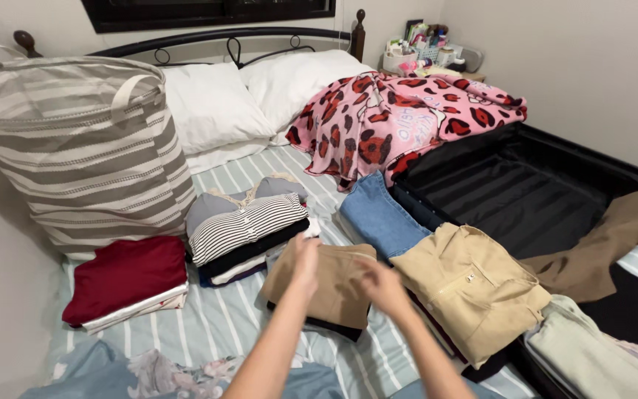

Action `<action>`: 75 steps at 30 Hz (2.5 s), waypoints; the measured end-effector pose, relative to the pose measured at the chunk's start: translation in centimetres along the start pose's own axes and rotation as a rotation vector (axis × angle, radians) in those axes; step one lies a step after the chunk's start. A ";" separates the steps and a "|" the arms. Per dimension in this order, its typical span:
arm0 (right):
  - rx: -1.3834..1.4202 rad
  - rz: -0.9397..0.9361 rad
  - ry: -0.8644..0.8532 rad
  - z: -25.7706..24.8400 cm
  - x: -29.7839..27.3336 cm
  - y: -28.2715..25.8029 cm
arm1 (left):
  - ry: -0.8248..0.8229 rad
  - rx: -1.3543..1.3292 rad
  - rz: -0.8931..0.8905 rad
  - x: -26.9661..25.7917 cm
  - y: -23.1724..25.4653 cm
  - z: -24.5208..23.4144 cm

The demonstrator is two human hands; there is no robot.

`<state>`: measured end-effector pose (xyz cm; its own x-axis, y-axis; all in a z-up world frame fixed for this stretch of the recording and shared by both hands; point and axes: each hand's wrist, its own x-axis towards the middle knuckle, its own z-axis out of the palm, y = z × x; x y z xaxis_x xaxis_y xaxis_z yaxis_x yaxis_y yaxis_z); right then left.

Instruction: The person folds various clothing items on a bed and places them into an open suitcase. They handle tops, pants, and shorts, arranging them neatly inside the luggage.

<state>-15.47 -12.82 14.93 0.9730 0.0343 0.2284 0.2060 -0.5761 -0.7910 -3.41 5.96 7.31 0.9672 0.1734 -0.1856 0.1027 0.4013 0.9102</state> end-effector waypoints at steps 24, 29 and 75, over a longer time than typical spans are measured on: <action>-0.383 0.238 -0.101 -2.1 12.7 11.8 | -0.068 -0.307 -0.681 14.9 -11.8 13.5; -0.090 0.221 0.107 -2.0 13.4 13.7 | -0.156 -0.312 -0.672 13.9 -10.0 13.9; 0.867 0.817 0.457 -25.9 21.6 31.5 | -0.337 1.120 0.749 9.7 -4.5 31.8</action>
<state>9.34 -51.36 9.69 0.7598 -0.4592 -0.4603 -0.2644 0.4286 -0.8639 12.84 -22.76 13.15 0.8665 -0.2622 0.4247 -0.4848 -0.6447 0.5910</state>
